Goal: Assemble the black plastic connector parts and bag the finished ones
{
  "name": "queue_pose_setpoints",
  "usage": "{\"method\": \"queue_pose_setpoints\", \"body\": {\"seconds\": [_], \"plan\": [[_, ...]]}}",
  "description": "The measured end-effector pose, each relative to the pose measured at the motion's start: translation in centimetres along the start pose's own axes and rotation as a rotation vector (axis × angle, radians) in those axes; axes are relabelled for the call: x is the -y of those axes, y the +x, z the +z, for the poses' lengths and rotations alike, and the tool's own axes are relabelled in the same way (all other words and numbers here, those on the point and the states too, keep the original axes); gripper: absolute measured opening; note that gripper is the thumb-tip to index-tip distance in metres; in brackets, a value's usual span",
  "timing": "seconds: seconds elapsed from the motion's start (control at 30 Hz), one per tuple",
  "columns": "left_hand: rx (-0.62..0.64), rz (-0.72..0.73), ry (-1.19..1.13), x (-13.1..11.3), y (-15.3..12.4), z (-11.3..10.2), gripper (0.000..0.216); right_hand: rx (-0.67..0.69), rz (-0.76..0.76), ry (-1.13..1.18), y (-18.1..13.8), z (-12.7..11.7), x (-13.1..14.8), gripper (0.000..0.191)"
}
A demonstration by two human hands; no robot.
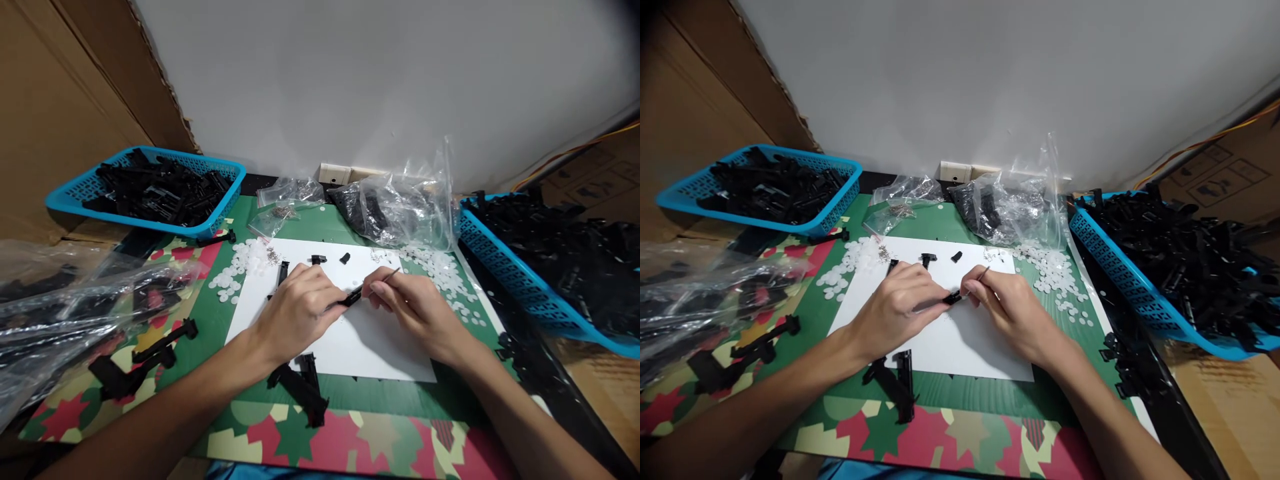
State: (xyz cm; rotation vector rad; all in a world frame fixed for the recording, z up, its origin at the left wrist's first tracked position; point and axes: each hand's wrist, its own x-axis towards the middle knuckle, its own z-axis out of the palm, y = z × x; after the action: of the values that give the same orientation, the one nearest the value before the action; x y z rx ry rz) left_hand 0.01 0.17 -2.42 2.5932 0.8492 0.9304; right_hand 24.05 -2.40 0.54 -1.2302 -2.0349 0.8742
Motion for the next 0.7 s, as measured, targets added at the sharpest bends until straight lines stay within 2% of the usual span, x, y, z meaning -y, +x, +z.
{"method": "queue_pose_setpoints", "body": {"seconds": [0.13, 0.47, 0.7], "plan": [[0.048, 0.033, 0.039, -0.3, 0.2, -0.2, 0.009, -0.109, -0.034, -0.03, 0.4, 1.5, 0.0, 0.036], [0.043, 0.067, 0.072, -0.4, 0.2, -0.3, 0.015, -0.074, -0.041, -0.113, 1.0, 1.9, 0.3, 0.036], [0.046, 0.075, 0.063, -0.3, 0.2, -0.2, 0.013, -0.058, -0.099, -0.156, 1.1, 2.0, 0.8, 0.027]]}}
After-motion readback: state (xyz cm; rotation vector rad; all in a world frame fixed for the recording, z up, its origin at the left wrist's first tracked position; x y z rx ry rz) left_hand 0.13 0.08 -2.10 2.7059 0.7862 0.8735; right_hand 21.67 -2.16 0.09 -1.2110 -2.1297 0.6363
